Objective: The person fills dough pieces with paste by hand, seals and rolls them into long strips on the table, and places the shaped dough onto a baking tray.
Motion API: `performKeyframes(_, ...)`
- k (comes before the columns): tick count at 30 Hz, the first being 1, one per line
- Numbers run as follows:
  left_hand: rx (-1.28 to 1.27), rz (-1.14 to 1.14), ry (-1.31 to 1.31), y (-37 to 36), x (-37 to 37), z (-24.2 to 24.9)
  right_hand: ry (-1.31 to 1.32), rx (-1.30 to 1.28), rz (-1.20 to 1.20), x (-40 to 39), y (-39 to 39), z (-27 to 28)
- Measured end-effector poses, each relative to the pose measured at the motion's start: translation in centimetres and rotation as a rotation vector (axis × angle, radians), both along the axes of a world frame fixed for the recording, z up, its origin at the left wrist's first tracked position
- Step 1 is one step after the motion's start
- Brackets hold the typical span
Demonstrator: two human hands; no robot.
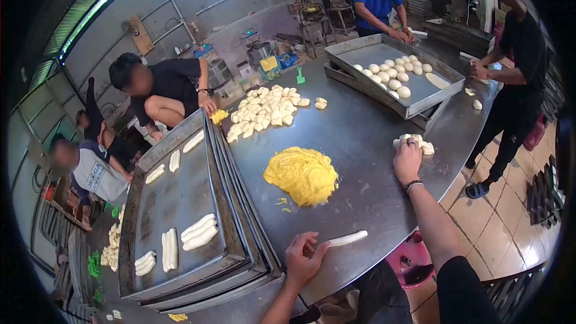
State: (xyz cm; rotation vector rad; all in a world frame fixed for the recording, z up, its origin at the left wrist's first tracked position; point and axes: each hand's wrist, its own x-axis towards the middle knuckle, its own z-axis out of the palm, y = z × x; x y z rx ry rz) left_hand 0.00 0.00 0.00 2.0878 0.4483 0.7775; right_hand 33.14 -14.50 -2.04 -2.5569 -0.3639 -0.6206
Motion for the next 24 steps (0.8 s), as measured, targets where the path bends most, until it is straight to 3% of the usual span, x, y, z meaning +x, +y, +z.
performKeyframes(2, -0.021, 0.012, 0.026, -0.7, -0.3, 0.4, -0.176, 0.063, 0.148, 0.7, -0.7, -2.3)
performKeyframes(3, 0.005, 0.010, -0.070, 0.3, 1.8, -0.1, -0.274, 0.082, 0.147, 3.1, 0.3, -0.3)
performKeyframes(7, -0.057, 0.031, -0.095, 0.2, 0.0, -0.6, -0.277, 0.173, 0.217, -1.0, -0.4, -2.3)
performKeyframes(9, -0.074, 0.028, -0.138, 0.3, 0.1, -0.9, -0.015, 0.634, 0.093, -4.0, -1.1, -1.3)
performKeyframes(10, -0.125, 0.030, -0.154, 0.3, 0.0, -1.2, -0.020, 0.631, 0.093, -5.3, -1.5, -0.5)
performKeyframes(12, -0.183, 0.024, -0.159, -0.1, -0.7, -1.8, 0.218, 0.903, 0.071, -8.3, -2.8, 0.5)
performKeyframes(14, -0.442, 0.003, -0.244, -0.5, -1.1, -1.8, 0.263, 0.924, 0.150, -11.4, -4.3, 0.7)
performKeyframes(18, -0.398, -0.019, -0.012, -5.8, -4.8, -0.9, 0.538, 1.057, 0.558, -19.9, -7.1, 3.9)
performKeyframes(20, -0.726, -0.154, 0.142, -9.1, -6.6, 2.4, 0.783, 1.022, 0.681, -24.8, -8.1, 6.8)
performKeyframes(21, -0.756, -0.127, 0.152, -9.8, -7.3, 3.0, 0.920, 1.026, 0.732, -26.8, -8.3, 7.5)
performKeyframes(24, -1.018, -0.202, 0.084, -10.0, -9.2, 3.9, 1.033, 0.984, 1.004, -30.9, -8.2, 7.0)
